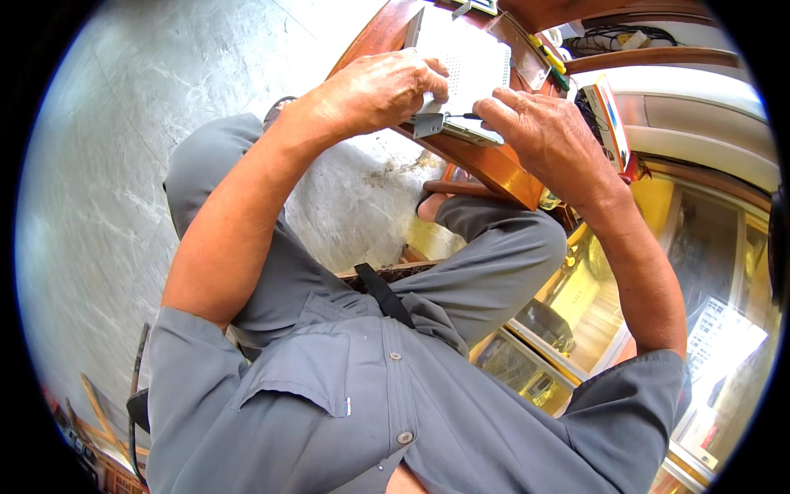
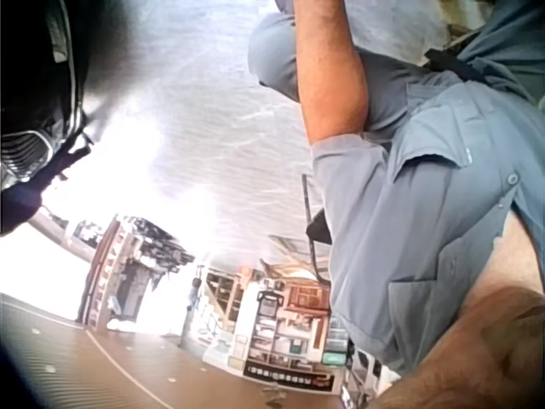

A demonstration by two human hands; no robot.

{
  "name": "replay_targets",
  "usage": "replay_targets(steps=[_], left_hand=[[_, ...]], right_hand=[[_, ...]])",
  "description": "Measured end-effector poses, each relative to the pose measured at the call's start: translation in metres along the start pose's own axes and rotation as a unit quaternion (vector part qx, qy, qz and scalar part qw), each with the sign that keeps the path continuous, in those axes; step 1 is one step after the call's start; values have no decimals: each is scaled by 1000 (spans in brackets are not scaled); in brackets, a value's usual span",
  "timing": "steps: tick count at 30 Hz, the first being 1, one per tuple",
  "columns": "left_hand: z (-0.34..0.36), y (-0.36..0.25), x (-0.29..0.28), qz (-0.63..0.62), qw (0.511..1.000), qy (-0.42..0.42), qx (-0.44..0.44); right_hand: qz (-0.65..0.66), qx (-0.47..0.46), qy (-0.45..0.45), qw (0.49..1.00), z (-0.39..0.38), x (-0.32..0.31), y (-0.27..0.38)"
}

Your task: The person sits cross-legged and uses a screwdriver to remove screws from the casing of a silver electronic device. They turn the device over to access different sides and continue unscrewing the casing.

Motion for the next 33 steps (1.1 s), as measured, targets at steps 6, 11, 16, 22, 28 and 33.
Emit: replay_targets(steps=[6, 11, 16, 22, 28, 33], left_hand=[[-5, -1, -2, -6, 1000, 3, 8], [-2, -1, -1, 5, 1000, -8, 5], [4, -1, -2, -2, 1000, -7, -4], [1, 0, -2, -14, 1000, 6, -11], [-1, -4, -5, -7, 1000, 3, -8], [-4, -7, -8, 7, 1000, 18, -16]], right_hand=[[70, 81, -24, 994, 1, 4, -5], [78, 195, -82, 974, -4, 4, -3], [122, 220, -95, 963, -1, 4, -8], [30, 58, -26, 998, 0, -3, 4], [53, 59, -15, 997, 3, -2, -2], [103, 120, -51, 986, 6, -3, -2]])
Point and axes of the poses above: each hand's wrist, its own z-axis towards the middle knuckle, its own x-axis out of the palm, y = z × x, the point moved 6 cm from there along z, towards the middle knuckle, and after that the axes turned 13 degrees about z, right-handed, at the moved point
